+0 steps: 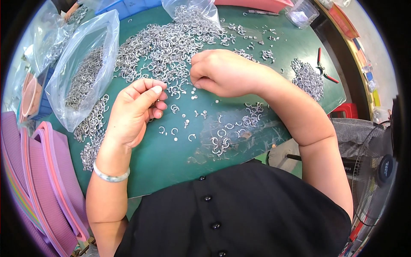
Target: The person picks up and connects small silver-colored metal rings and clips together by hand, sorting them on a green work mat.
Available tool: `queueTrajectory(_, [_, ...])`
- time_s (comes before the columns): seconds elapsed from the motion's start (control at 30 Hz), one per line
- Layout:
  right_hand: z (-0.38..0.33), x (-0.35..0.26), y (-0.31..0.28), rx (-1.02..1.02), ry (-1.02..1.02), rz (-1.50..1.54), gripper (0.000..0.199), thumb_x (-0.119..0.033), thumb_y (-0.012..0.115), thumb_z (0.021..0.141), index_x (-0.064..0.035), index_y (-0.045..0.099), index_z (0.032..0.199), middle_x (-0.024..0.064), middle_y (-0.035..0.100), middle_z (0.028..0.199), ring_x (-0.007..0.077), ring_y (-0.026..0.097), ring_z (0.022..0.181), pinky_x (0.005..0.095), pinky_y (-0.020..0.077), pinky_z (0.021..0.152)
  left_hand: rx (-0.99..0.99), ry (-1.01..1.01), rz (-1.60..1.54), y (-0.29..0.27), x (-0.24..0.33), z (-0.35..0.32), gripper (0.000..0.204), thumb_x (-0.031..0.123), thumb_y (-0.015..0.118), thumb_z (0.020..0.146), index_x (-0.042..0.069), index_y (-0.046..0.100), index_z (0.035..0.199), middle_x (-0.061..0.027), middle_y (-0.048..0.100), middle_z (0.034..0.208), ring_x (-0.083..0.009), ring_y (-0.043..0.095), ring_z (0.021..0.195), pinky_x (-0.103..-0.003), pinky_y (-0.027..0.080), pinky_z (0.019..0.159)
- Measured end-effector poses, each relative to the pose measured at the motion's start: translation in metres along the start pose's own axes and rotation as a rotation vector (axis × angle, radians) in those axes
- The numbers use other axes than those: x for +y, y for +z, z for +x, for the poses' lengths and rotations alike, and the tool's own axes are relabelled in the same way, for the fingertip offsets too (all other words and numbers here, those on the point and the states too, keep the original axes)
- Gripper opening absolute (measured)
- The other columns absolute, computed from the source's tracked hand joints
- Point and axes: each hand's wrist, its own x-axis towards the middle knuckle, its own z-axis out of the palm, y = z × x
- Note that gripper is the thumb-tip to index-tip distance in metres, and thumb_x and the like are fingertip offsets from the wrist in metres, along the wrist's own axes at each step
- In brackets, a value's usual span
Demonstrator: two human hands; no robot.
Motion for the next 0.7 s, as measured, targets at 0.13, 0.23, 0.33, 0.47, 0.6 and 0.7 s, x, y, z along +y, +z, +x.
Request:
queueTrajectory(0.13, [0.008,-0.001,0.012,0.143,0.036,0.000,0.005,-0.008,0.058,0.075,-0.0031,0.059,0.077,0.0099,0.055,0.077,0.0296,0.056,0.079,0.0377,0.0459,0.070,0.010,0.001,0.008,-0.001,0.000,0.000,0.010,0.009,0.054,0.089,0.003,0.058,0.095,-0.0022,0.057,0.078,-0.0084,0.052,0.066,-0.019,0.042,0.056])
queueTrajectory(0.23, [0.011,-0.004,0.016,0.171,0.073,-0.015,0.006,-0.007,0.058,0.075,-0.0032,0.060,0.079,0.0102,0.056,0.080,0.0297,0.056,0.081,0.0380,0.0462,0.071,0.012,0.007,-0.011,-0.001,0.001,0.000,0.010,0.009,0.056,0.088,0.001,0.059,0.094,-0.0031,0.058,0.079,-0.0084,0.054,0.065,-0.020,0.044,0.056])
queueTrajectory(0.33, [0.013,-0.003,0.019,0.204,0.074,-0.028,0.007,-0.007,0.058,0.075,-0.0034,0.060,0.080,0.0106,0.056,0.081,0.0299,0.056,0.082,0.0381,0.0463,0.072,0.008,0.011,-0.022,-0.002,0.000,0.001,0.010,0.009,0.056,0.088,0.001,0.058,0.094,-0.0033,0.058,0.079,-0.0085,0.054,0.065,-0.020,0.044,0.056])
queueTrajectory(0.47, [0.013,-0.003,0.016,0.184,0.093,-0.023,0.007,-0.007,0.058,0.076,-0.0035,0.060,0.081,0.0104,0.056,0.083,0.0299,0.056,0.084,0.0381,0.0462,0.073,0.004,0.009,-0.026,-0.002,0.000,0.001,0.011,0.009,0.056,0.088,0.001,0.058,0.095,-0.0033,0.058,0.079,-0.0086,0.054,0.065,-0.020,0.045,0.057])
queueTrajectory(0.6, [0.013,-0.003,0.016,0.128,0.106,-0.052,0.007,-0.007,0.057,0.077,-0.0037,0.060,0.082,0.0104,0.056,0.084,0.0299,0.055,0.086,0.0380,0.0458,0.074,0.000,0.002,-0.024,-0.003,-0.001,0.001,0.011,0.009,0.056,0.088,0.001,0.058,0.095,-0.0036,0.058,0.079,-0.0087,0.054,0.065,-0.020,0.045,0.057])
queueTrajectory(0.7, [0.013,-0.003,0.012,0.090,0.109,-0.066,0.007,-0.008,0.057,0.078,-0.0038,0.060,0.083,0.0104,0.055,0.084,0.0298,0.055,0.086,0.0382,0.0457,0.075,0.001,0.002,-0.026,-0.003,-0.001,0.002,0.011,0.009,0.056,0.088,0.001,0.058,0.095,-0.0037,0.058,0.080,-0.0087,0.055,0.065,-0.020,0.045,0.056])
